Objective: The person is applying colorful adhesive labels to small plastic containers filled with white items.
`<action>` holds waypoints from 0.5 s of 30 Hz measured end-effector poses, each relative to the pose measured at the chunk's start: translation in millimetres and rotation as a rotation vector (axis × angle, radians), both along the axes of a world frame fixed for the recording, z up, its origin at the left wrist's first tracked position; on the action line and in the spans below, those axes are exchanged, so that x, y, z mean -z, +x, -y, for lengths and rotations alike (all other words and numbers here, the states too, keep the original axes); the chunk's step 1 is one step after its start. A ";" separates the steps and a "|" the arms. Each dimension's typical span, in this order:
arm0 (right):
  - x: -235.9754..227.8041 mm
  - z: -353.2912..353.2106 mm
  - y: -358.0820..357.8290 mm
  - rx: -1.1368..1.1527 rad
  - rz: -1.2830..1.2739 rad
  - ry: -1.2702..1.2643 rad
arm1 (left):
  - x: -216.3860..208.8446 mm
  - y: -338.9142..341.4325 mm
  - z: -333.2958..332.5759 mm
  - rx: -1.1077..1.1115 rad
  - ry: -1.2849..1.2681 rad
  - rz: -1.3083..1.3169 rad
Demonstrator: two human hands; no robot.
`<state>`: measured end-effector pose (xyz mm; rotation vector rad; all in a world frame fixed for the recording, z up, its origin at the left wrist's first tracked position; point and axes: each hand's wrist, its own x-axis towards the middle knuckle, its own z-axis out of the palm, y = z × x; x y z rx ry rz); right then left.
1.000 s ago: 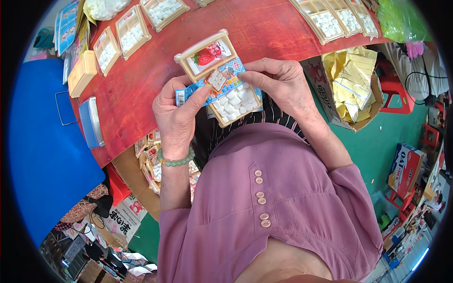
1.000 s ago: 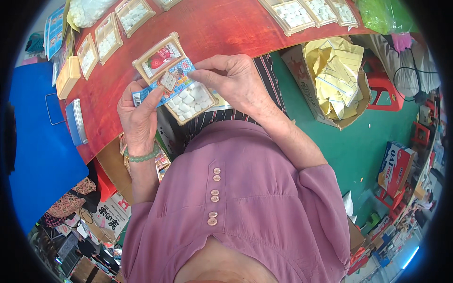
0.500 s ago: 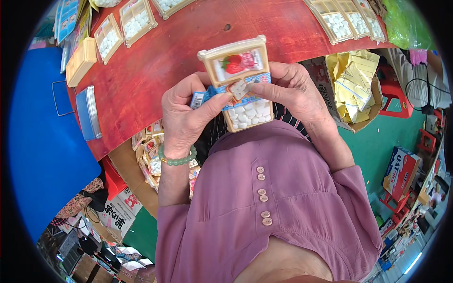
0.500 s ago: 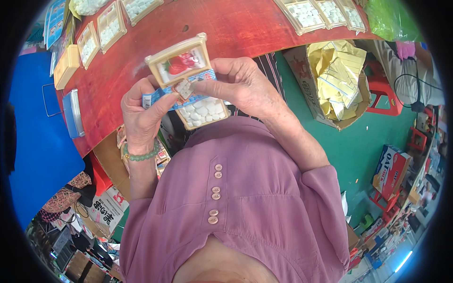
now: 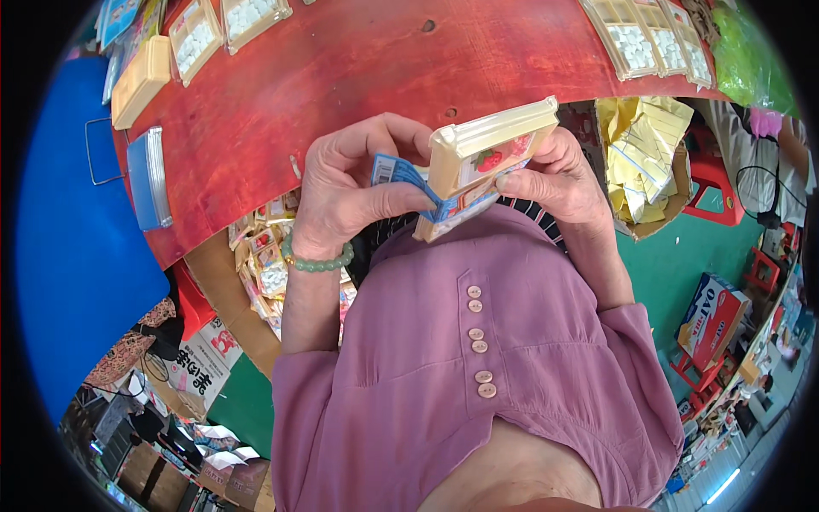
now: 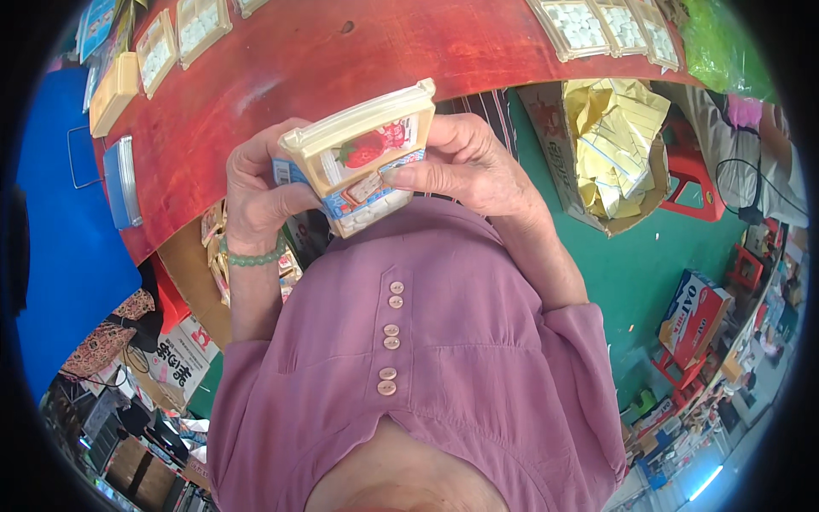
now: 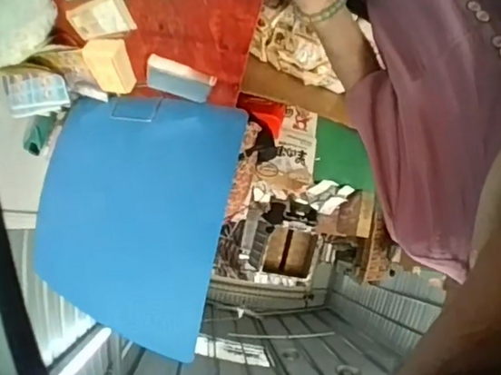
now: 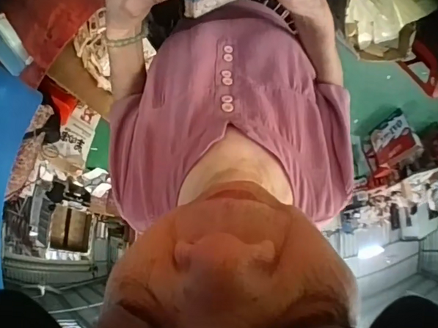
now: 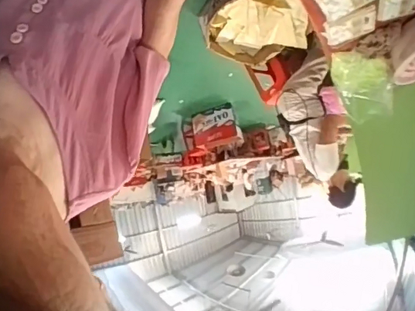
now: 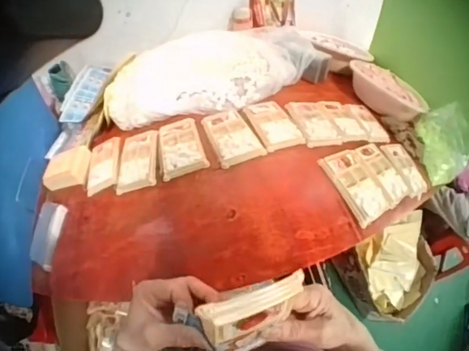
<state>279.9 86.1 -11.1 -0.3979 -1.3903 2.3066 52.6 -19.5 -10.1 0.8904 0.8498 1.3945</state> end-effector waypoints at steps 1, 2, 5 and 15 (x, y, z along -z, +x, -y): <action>2.2 -1.3 1.6 -0.025 -0.009 -0.015 | 1.5 0.0 -0.9 0.020 -0.005 0.014; 4.8 -1.4 1.6 -0.032 -0.026 0.007 | 3.4 0.0 -2.7 0.038 -0.004 0.036; 8.3 -0.3 0.9 -0.051 -0.066 0.042 | 11.5 7.2 -11.9 0.114 0.085 0.086; 6.0 2.1 3.8 -0.157 -0.233 0.253 | 14.0 23.0 -17.0 0.357 0.251 -0.004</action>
